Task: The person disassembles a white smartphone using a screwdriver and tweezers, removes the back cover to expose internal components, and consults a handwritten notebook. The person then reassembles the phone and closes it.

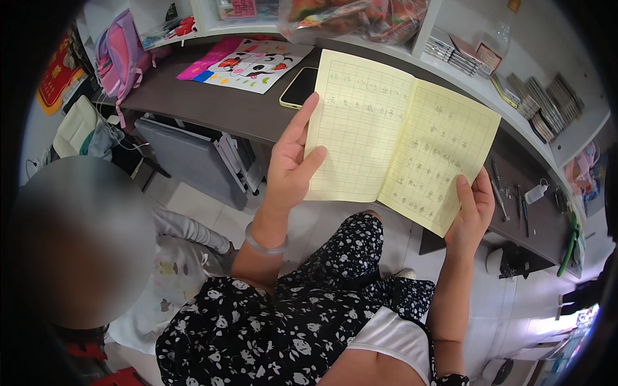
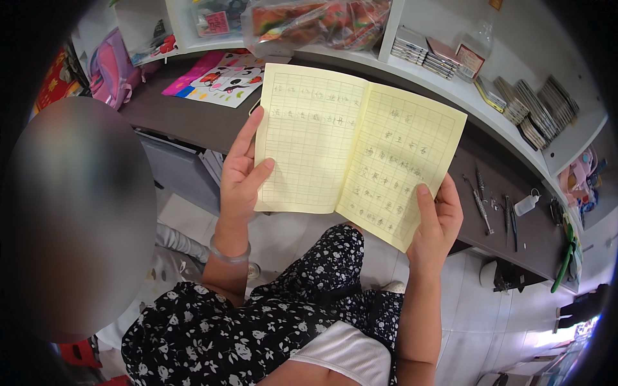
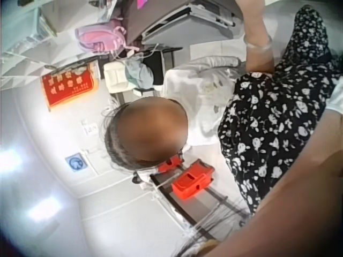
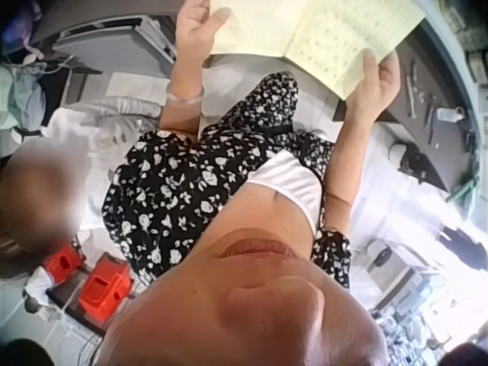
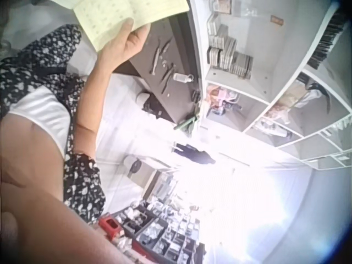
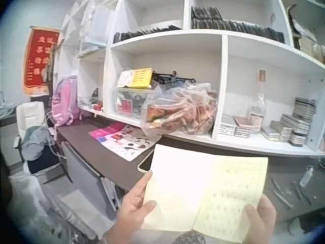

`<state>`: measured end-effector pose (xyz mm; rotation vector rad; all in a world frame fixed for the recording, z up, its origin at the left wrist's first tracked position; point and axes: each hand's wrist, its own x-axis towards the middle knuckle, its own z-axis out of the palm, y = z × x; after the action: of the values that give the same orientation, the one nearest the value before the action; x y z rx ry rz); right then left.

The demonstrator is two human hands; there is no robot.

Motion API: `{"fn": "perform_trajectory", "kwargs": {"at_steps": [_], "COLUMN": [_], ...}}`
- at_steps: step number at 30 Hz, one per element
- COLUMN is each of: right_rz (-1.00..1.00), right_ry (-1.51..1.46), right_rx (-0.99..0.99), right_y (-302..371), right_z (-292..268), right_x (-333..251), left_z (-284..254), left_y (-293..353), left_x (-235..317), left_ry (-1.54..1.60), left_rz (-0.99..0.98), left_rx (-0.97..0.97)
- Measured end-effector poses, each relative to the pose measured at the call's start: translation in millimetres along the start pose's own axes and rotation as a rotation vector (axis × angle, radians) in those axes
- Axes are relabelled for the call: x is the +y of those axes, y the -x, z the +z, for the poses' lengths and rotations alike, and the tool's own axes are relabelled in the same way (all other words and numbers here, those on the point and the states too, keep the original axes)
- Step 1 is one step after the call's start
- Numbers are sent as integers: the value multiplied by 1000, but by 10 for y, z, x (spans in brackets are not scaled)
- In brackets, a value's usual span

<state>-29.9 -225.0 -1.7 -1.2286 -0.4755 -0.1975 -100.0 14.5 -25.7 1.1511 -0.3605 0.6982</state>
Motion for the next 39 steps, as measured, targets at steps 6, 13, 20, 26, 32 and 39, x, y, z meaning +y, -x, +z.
{"fn": "perform_trajectory", "kwargs": {"at_steps": [6,13,20,26,32,39], "right_rz": [19,15,40,50,59,65], "right_ry": [18,0,-38,-141,-107,-125], "right_rx": [11,2,12,34,59,72], "right_y": [-3,-13,-6,-38,-37,-48], "right_z": [-7,-23,-30,-113,-96,-92], "right_x": [-9,-18,-62,-12,-51,-60], "left_z": [-13,-12,-23,-31,-28,-30], "left_y": [-2,-12,-17,-32,-36,-46], "left_x": [9,18,43,60,66,91], "left_ry": [-10,-20,-18,-26,-43,-43], "left_rz": [10,9,12,10,11,18], "left_rx": [-4,0,2,8,17,-5]}}
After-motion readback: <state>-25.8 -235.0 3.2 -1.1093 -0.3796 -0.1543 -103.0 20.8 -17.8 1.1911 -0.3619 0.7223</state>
